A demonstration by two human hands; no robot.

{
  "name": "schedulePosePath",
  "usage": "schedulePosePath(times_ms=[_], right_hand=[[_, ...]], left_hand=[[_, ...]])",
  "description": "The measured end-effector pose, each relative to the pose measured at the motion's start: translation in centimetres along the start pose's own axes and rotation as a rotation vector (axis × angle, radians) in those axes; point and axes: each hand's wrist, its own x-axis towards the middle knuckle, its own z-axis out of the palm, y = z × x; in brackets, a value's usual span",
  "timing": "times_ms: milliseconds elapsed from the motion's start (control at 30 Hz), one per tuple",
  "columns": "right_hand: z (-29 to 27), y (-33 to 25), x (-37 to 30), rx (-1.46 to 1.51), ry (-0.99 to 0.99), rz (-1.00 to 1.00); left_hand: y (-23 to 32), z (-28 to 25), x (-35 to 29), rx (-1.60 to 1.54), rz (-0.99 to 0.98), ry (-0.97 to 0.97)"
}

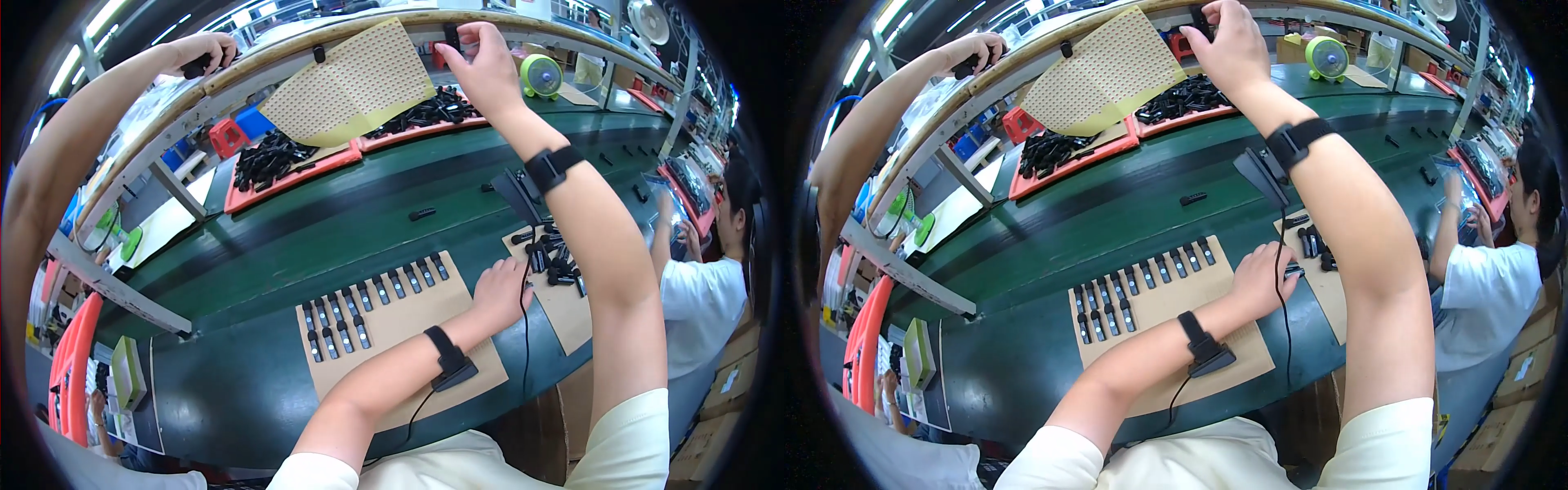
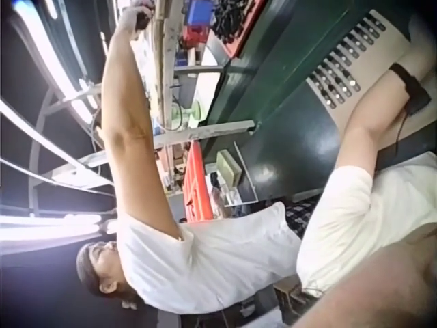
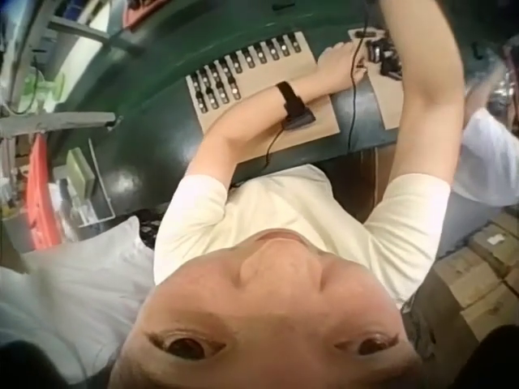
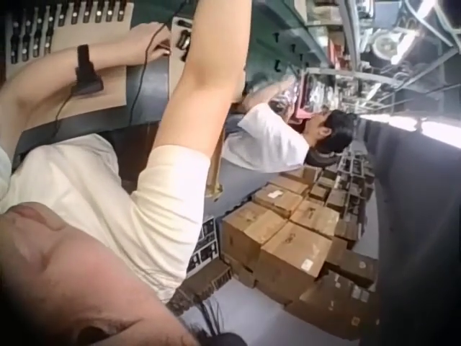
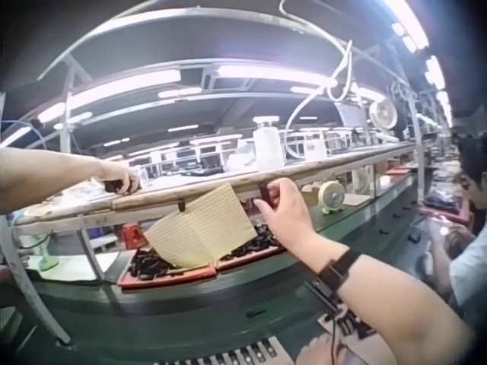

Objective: The person picks up microphones from a pile, checks the indicator lights on each, and aligns them in rows on a cardboard sheet.

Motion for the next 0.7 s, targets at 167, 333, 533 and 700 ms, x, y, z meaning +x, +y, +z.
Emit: schedulePosePath(times_ms=[167, 333, 533, 700], right_hand=[[1.9, 0.5, 1.1, -0.092, 0.039, 0.089], [1.4, 1.8, 1.7, -0.029, -0.032, 0.116], [-2.2, -2.5, -1.8, 0.781, -0.273, 0.451], [-8.1, -7.6, -6.6, 1.216, -0.524, 0.617]], left_hand=[[1.0, -3.9, -1.7, -0.233, 0.028, 0.129], [1.2, -7.5, -2.5, -0.329, -0.009, 0.193], [0.0, -13.6, -3.3, -0.479, -0.092, 0.259], [0.7, -18.9, -3.5, -0.919, -0.189, 0.339]])
